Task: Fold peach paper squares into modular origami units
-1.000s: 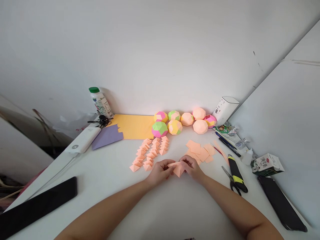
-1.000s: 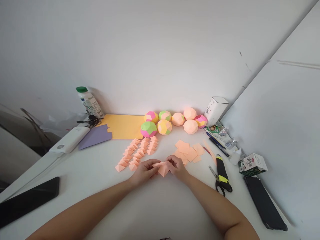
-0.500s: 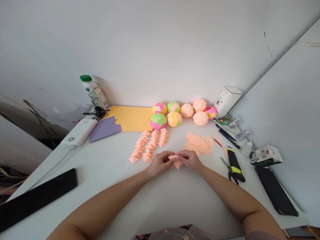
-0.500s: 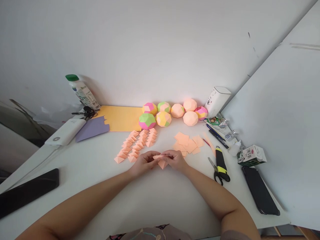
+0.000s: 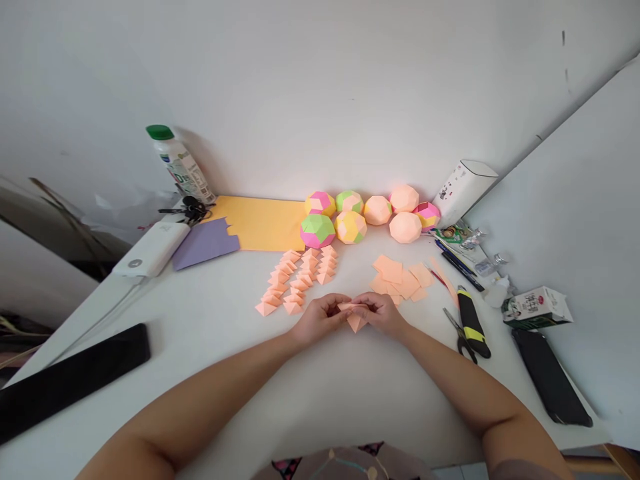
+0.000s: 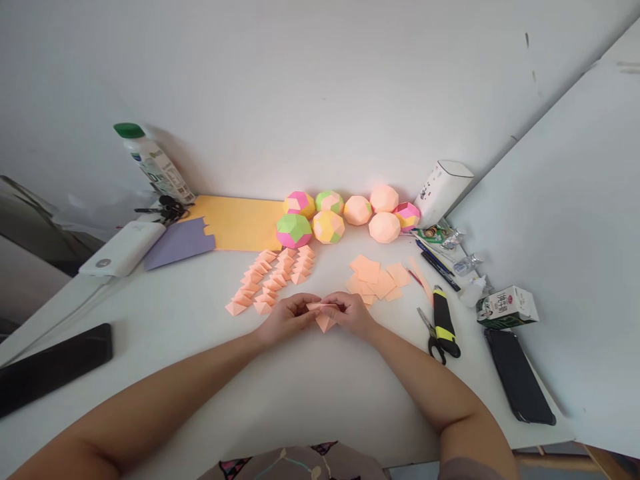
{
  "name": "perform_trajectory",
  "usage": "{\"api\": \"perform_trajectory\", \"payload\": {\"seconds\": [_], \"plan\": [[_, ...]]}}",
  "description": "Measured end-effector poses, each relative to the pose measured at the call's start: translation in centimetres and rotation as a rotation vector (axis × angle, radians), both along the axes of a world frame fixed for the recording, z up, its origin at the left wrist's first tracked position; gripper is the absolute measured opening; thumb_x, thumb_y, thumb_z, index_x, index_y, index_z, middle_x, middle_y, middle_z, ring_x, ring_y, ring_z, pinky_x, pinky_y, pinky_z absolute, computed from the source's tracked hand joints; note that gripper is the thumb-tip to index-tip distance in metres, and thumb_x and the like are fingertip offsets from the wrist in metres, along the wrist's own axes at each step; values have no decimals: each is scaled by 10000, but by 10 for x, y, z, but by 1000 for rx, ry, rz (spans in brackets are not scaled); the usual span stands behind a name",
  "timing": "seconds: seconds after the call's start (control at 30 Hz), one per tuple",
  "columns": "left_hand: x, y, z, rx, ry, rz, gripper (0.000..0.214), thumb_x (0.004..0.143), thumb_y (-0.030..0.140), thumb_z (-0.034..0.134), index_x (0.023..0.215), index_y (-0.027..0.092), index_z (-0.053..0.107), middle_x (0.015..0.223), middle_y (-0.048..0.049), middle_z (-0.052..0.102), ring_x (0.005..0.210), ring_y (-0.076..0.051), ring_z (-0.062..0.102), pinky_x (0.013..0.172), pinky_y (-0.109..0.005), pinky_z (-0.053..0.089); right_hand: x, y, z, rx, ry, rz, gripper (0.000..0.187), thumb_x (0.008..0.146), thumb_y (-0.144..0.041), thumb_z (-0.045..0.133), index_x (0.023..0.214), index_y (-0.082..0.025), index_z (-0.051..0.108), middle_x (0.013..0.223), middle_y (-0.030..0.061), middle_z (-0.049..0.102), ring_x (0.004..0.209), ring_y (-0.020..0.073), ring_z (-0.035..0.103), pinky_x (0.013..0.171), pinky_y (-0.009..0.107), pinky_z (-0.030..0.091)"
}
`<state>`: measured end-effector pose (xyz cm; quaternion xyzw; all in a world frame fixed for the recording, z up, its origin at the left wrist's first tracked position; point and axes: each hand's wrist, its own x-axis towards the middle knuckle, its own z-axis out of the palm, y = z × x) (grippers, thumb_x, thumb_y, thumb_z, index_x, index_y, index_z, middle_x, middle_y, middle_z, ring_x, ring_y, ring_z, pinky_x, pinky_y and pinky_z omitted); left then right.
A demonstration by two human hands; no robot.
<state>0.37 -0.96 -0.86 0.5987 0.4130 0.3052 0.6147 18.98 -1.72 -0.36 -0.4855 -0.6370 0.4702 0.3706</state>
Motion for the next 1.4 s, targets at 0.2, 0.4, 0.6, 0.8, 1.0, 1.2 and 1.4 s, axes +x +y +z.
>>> {"api": "perform_trajectory", "payload": {"seconds": [0.2,0.4,0.6,0.8,1.0,1.2,1.4], "plan": [[0,0,-1,11,-13,44,420,750,451,604,1059,170,568,647,28,517,557,-94,457,501,-212,385,2,1,-3,-7,-5,10,223,766,-385,631,808,-176,696,576,2,578,498,108,466,467,235,379],[0,0,2,14,-4,45,363,756,469,594,947,161,616,612,24,520,522,-92,448,466,-209,363,4,2,-6,-46,37,19,230,760,-386,643,815,-170,698,639,22,623,531,114,505,496,242,407],[-1,0,6,-19,-35,35,293,776,444,591,827,156,611,575,37,505,482,-73,411,427,-188,315,5,3,-8,-72,50,22,235,755,-395,652,812,-172,698,656,23,628,539,117,512,500,242,408],[-1,-1,8,-15,-9,51,272,787,427,577,776,155,588,574,39,496,482,-72,413,424,-181,315,5,3,-6,-85,56,23,225,755,-376,652,814,-162,690,657,23,620,555,114,514,513,237,415],[-1,1,5,6,-31,52,231,801,387,567,758,160,586,560,44,492,484,-74,425,440,-183,330,3,3,1,-101,77,29,208,746,-356,654,780,-152,681,606,5,592,528,102,500,490,222,399],[-1,2,4,-19,-37,75,195,790,347,570,728,163,554,548,49,488,475,-71,418,444,-183,321,3,3,0,-105,66,14,218,735,-368,657,775,-156,683,606,6,596,526,106,506,487,225,398],[-1,1,7,-41,-77,164,140,759,271,555,675,168,511,545,47,485,484,-78,432,473,-192,345,3,3,0,-112,49,-3,211,736,-358,660,787,-155,690,631,15,616,561,122,537,514,237,416]]}}
